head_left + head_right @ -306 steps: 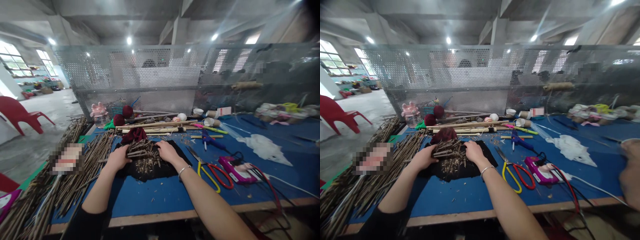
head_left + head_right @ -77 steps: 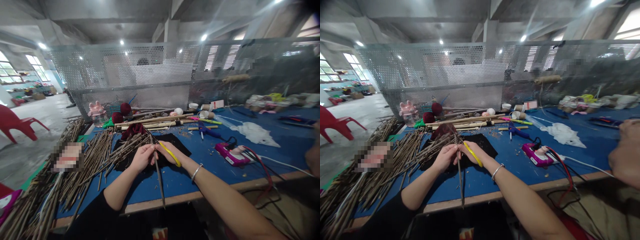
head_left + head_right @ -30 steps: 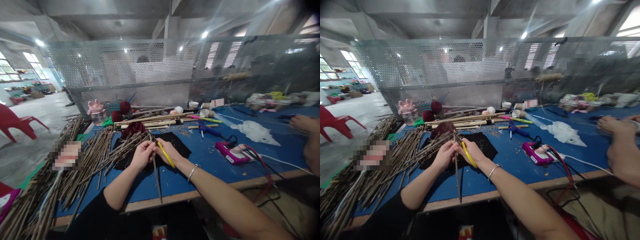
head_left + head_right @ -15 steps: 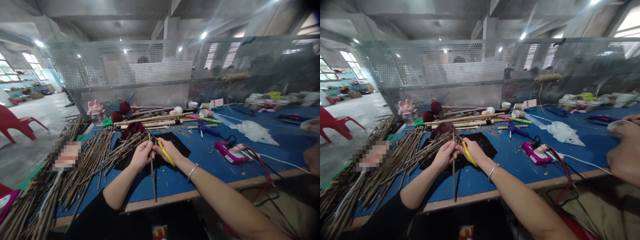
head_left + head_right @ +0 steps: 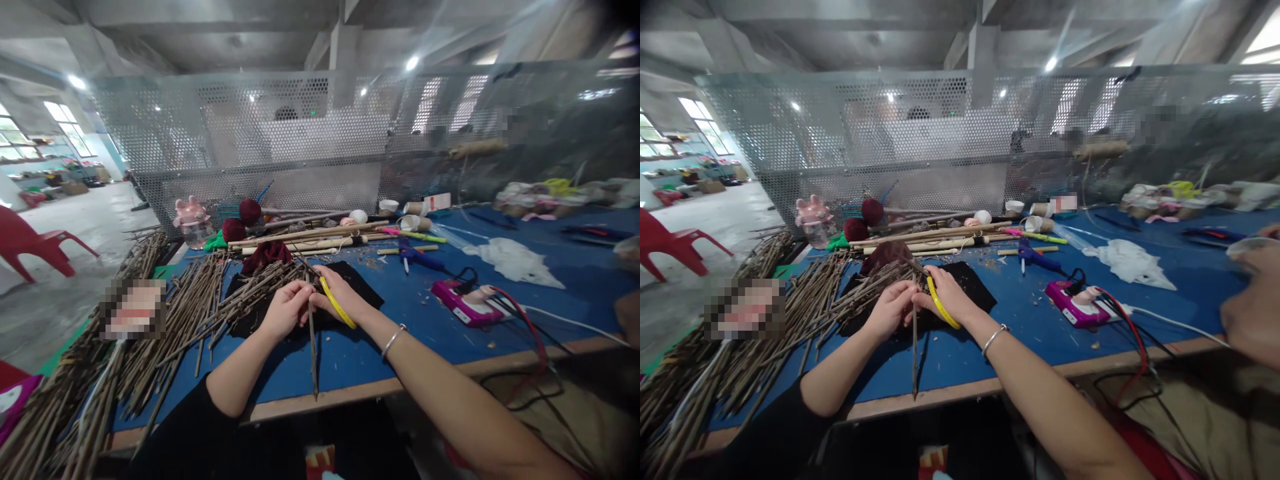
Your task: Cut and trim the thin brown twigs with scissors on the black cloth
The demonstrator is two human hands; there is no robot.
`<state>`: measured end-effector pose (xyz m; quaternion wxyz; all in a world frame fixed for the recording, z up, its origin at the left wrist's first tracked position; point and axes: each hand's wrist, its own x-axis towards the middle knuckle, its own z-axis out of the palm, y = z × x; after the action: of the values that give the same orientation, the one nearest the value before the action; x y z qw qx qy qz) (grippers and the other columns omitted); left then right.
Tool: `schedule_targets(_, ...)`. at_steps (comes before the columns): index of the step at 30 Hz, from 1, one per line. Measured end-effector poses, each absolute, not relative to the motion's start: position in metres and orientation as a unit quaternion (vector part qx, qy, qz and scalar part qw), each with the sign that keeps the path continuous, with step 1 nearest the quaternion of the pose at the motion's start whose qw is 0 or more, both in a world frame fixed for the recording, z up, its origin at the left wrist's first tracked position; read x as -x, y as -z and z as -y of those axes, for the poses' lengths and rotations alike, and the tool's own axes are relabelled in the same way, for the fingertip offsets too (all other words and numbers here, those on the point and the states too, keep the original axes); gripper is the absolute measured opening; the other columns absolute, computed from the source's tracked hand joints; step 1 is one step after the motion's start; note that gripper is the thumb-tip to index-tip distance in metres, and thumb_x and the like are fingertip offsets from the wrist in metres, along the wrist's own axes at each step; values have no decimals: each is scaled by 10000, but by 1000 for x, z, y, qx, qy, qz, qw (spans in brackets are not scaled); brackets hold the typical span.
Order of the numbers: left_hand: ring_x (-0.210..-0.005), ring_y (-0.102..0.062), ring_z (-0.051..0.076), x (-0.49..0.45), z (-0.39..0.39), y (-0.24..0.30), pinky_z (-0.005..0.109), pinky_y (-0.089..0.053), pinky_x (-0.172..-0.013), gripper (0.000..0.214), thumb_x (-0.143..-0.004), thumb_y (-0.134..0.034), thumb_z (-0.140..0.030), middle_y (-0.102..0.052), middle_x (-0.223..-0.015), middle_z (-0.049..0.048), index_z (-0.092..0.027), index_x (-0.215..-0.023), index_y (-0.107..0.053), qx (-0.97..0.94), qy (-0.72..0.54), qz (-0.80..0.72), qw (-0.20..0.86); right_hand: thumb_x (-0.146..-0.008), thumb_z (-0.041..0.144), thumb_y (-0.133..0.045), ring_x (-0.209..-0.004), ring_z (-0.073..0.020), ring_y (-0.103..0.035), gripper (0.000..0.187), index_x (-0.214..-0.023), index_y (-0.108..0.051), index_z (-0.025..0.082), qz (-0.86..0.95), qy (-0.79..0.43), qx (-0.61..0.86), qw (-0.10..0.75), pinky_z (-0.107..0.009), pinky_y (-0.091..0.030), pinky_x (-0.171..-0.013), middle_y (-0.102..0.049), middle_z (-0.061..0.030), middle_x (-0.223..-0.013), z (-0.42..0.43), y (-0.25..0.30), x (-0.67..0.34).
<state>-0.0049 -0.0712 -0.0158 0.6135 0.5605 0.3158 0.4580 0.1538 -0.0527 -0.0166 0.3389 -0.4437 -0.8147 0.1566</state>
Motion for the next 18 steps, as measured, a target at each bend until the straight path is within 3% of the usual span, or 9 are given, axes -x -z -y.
schedule_targets(5,-339,-404,31,5,72,16,145,-290,-319,350,-750,-566,-495,-524,-525,-47,-149,-780,-523,-572,-448,-342,595,-732,578,-572,-1106,-291,-444,749,-1294,-329,147,819,-155,446,326,-442,-370,-908,-489,-170,-1182,54,17,-157)
schedule_targets(9,-330,-376,30,4,72,16,151,-275,-314,361,-737,-579,-504,-492,-492,-59,-147,-785,-550,-570,-450,-346,594,-707,571,-601,-1060,-278,-468,738,-1267,-361,154,822,-137,450,320,-413,-382,-875,-502,-161,-1154,53,15,-158)
schedule_targets(13,-318,-331,21,2,73,15,158,-240,-309,379,-720,-592,-516,-517,-498,-44,-139,-757,-570,-559,-456,-358,592,-691,563,-620,-822,-203,-540,581,-1104,-470,183,816,-133,464,318,-293,-411,-702,-578,-82,-948,55,10,-156)
schedule_targets(18,-332,-331,26,3,73,17,166,-240,-321,378,-727,-584,-515,-516,-494,-33,-138,-706,-586,-566,-466,-370,571,-693,590,-599,-563,-151,-516,506,-996,-495,199,800,-120,509,294,-223,-302,-514,-569,-4,-676,59,9,-153)
